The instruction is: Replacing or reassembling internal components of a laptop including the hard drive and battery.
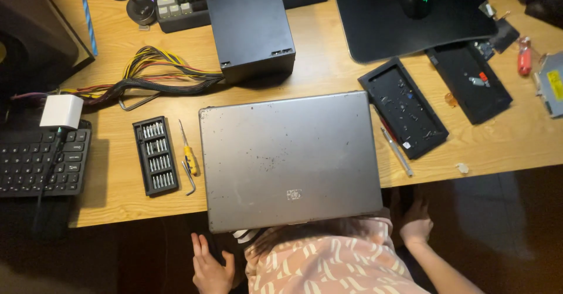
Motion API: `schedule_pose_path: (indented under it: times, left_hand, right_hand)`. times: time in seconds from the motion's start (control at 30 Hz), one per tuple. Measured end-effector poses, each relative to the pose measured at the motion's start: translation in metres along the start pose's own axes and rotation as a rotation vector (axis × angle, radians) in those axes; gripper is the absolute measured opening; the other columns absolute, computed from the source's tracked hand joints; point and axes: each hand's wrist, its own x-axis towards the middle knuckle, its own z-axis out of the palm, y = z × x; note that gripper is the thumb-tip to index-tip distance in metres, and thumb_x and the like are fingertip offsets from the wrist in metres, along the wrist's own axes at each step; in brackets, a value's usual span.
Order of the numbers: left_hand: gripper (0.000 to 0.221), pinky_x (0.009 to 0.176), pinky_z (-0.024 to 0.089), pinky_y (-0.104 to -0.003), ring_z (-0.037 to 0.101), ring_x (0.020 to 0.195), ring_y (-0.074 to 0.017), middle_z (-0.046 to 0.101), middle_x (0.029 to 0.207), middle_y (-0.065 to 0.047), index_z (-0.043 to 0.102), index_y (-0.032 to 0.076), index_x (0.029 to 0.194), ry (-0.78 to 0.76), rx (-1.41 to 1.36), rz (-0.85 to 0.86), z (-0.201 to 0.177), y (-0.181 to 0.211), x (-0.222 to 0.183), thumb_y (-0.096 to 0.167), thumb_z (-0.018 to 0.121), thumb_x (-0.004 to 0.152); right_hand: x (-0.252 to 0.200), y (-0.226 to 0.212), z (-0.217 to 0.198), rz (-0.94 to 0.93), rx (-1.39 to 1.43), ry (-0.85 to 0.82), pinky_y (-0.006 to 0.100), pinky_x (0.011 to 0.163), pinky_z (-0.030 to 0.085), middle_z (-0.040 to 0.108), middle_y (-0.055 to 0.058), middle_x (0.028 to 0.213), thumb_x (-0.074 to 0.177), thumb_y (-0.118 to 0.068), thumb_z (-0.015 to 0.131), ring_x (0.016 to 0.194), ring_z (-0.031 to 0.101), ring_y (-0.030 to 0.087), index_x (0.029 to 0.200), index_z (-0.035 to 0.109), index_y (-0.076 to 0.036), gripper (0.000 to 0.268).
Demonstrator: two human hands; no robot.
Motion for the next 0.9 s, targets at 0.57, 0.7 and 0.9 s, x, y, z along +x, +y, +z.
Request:
schedule_pose_path:
  times: [0.57, 0.7, 0.9]
  left_hand:
    - [0.073, 0.067, 0.058, -0.047, 0.065, 0.102, -0.0334, 0.049, 0.157, -0.011, 0.049, 0.006, 0.142, -0.071, 0.057, 0.009, 0.019, -0.011, 0.009, 0.025, 0.067, 0.075]
    - [0.076, 0.069, 0.058, -0.046, 0.065, 0.103, -0.0344, 0.05, 0.157, -0.011, 0.049, 0.006, 0.146, -0.043, 0.045, -0.026, 0.019, -0.011, -0.003, 0.023, 0.068, 0.074]
    - [0.08, 0.082, 0.056, -0.051, 0.065, 0.099, -0.0399, 0.051, 0.152, -0.025, 0.049, 0.0, 0.144, 0.209, -0.14, 0.095, 0.101, -0.074, -0.039, 0.022, 0.064, 0.069]
  right_hand:
    - [-0.024, 0.014, 0.011, 0.03, 0.029, -0.018, 0.058, 0.098, 0.05, 0.045, 0.036, 0.15, 0.086, -0.035, 0.064, 0.113, 0.063, 0.054, 0.162, 0.028, -0.011, 0.087]
    - [-0.026, 0.027, 0.02, 0.014, -0.035, -0.025, 0.055, 0.099, 0.051, 0.043, 0.035, 0.155, 0.089, -0.045, 0.064, 0.117, 0.063, 0.052, 0.16, 0.031, -0.007, 0.087]
    - [-0.02, 0.036, 0.039, 0.043, -0.097, -0.039, 0.052, 0.1, 0.051, 0.044, 0.03, 0.158, 0.077, -0.04, 0.071, 0.117, 0.063, 0.047, 0.155, 0.034, -0.004, 0.094]
